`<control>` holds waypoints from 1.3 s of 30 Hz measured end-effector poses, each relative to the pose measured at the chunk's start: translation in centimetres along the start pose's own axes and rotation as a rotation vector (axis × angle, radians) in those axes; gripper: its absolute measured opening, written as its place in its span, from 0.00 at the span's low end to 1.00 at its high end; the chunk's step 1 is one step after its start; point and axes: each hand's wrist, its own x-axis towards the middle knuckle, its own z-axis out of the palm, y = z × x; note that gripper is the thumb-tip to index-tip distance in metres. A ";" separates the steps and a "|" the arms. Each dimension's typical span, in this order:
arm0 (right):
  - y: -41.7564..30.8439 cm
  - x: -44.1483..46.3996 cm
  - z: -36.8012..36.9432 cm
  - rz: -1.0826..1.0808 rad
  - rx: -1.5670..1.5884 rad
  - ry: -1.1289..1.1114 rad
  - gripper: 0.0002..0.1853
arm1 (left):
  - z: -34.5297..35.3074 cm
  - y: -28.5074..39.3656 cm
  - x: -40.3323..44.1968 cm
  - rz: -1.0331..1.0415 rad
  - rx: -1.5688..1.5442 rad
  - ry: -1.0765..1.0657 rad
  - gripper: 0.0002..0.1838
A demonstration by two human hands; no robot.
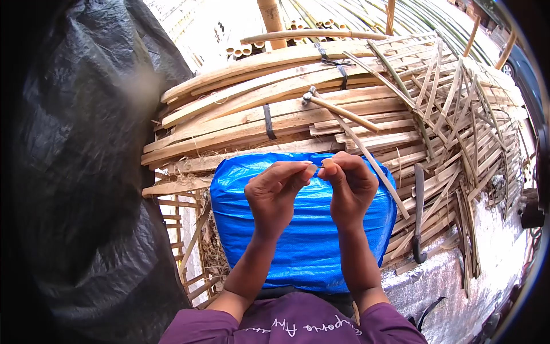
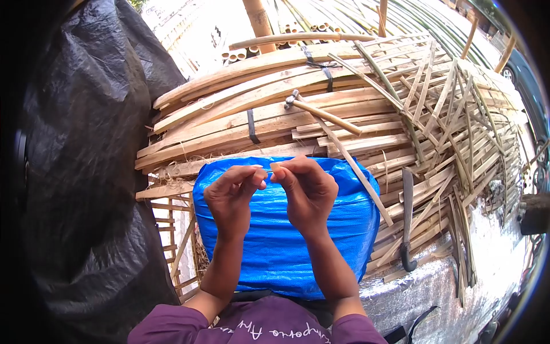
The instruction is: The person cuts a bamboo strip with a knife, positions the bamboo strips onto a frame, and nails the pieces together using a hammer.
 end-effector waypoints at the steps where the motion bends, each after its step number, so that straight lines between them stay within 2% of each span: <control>1: 0.3 -0.1 -0.4 0.031 -0.027 -0.038 0.06 | -0.2 -0.6 0.2 -0.005 -0.003 -0.003 0.09; 6: 2.6 -0.7 -2.9 0.184 -0.207 -0.062 0.09 | -3.6 -3.5 2.6 -0.066 0.097 -0.031 0.08; 8: 3.4 -0.9 -5.3 0.286 -0.362 0.048 0.09 | -5.6 -4.1 4.1 -0.059 0.188 -0.001 0.08; 10: 3.9 -1.0 -7.7 0.322 -0.453 0.095 0.08 | -6.8 -4.1 5.0 -0.040 0.146 0.042 0.08; 16: 4.2 -1.3 -8.6 0.389 -0.445 0.144 0.08 | -6.5 -3.5 4.8 0.031 0.021 0.028 0.09; 19: 3.6 -0.8 -6.0 0.395 -0.323 0.023 0.11 | -5.9 -3.2 4.1 -0.088 -0.196 0.037 0.10; 22: 1.8 0.8 -2.4 0.163 -0.267 -0.233 0.20 | -4.7 -2.4 3.4 -0.164 -0.336 -0.014 0.09; 23: 1.3 1.4 -1.3 0.162 -0.263 -0.233 0.20 | -4.4 -2.3 3.2 -0.176 -0.364 -0.032 0.09; 25: 0.5 2.4 0.2 -0.034 -0.322 -0.341 0.21 | -3.9 -1.5 2.9 -0.193 -0.370 -0.026 0.09; 26: 0.5 2.7 0.5 -0.042 -0.322 -0.346 0.21 | -3.8 -1.1 2.9 -0.209 -0.379 -0.017 0.08; 28: 0.4 2.9 1.0 -0.080 -0.385 -0.332 0.18 | -3.7 -0.6 2.8 -0.193 -0.413 -0.032 0.08; 29: 0.1 2.8 1.4 -0.054 -0.347 -0.282 0.13 | -3.7 -0.4 2.9 -0.173 -0.423 -0.047 0.08; 34: -0.7 2.7 1.6 -0.041 -0.323 -0.258 0.09 | -3.7 1.0 3.3 -0.156 -0.424 -0.117 0.09; 36: -1.3 2.6 1.8 -0.042 -0.326 -0.250 0.07 | -3.8 1.3 3.3 -0.177 -0.339 -0.105 0.13; 38: -2.2 2.4 2.2 0.133 -0.275 -0.151 0.05 | -4.0 1.7 3.5 -0.162 -0.318 -0.086 0.15; 39: -2.6 2.5 2.4 0.133 -0.276 -0.152 0.05 | -4.2 1.9 3.5 -0.150 -0.296 -0.065 0.17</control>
